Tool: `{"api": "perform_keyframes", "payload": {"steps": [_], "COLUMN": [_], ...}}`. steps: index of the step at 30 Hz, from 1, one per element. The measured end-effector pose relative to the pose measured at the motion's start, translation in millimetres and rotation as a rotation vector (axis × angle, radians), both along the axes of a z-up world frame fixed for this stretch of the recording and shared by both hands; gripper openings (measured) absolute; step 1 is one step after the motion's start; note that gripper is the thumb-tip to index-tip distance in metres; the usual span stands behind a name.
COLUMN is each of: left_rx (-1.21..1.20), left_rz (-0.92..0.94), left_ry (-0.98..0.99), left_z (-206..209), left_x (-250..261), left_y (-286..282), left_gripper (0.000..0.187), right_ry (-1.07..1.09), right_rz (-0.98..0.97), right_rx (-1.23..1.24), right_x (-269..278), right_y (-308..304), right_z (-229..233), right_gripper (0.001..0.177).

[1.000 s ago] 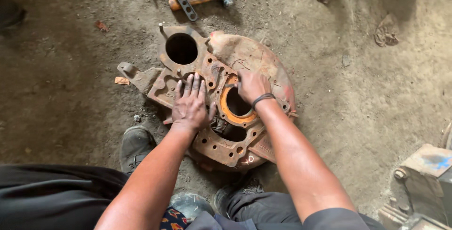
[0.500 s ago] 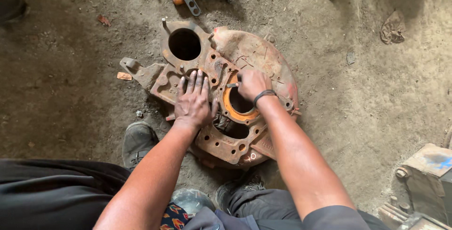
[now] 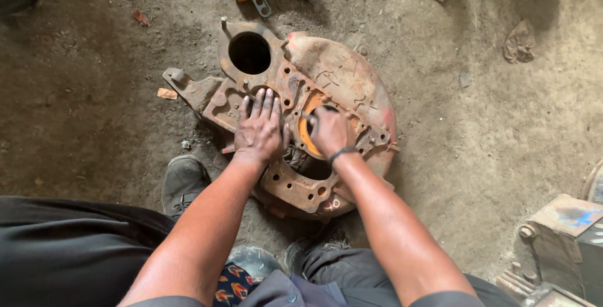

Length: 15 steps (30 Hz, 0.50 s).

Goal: The person scrubs the surface of a rusty engine cylinder head using a wire brush. They clean the edges and inside of the circular openings while sitting on the ground in a workshop.

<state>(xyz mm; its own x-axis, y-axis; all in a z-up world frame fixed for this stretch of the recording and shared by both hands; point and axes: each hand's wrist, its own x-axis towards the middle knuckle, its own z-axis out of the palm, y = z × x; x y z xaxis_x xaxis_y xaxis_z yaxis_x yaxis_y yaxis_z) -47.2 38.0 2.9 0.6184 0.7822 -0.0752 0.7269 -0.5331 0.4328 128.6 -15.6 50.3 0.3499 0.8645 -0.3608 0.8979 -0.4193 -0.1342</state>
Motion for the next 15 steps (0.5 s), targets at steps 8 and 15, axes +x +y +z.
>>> {"api": "perform_keyframes", "payload": {"steps": [8,15], "left_rx": [-0.005,0.002], "left_rz": [-0.001,-0.014], "left_ry": [0.021,0.063], "left_z": [4,5], "left_x": [2,2], "left_y": [2,3], "left_gripper": [0.072,0.071], "right_ry": [0.013,0.028], "right_rz": [0.040,-0.048], "right_rx": [0.127,0.150], "right_x": [-12,-26], "right_y": [-23,-28], "right_z": [7,1], "right_gripper": [0.011,0.015]}}
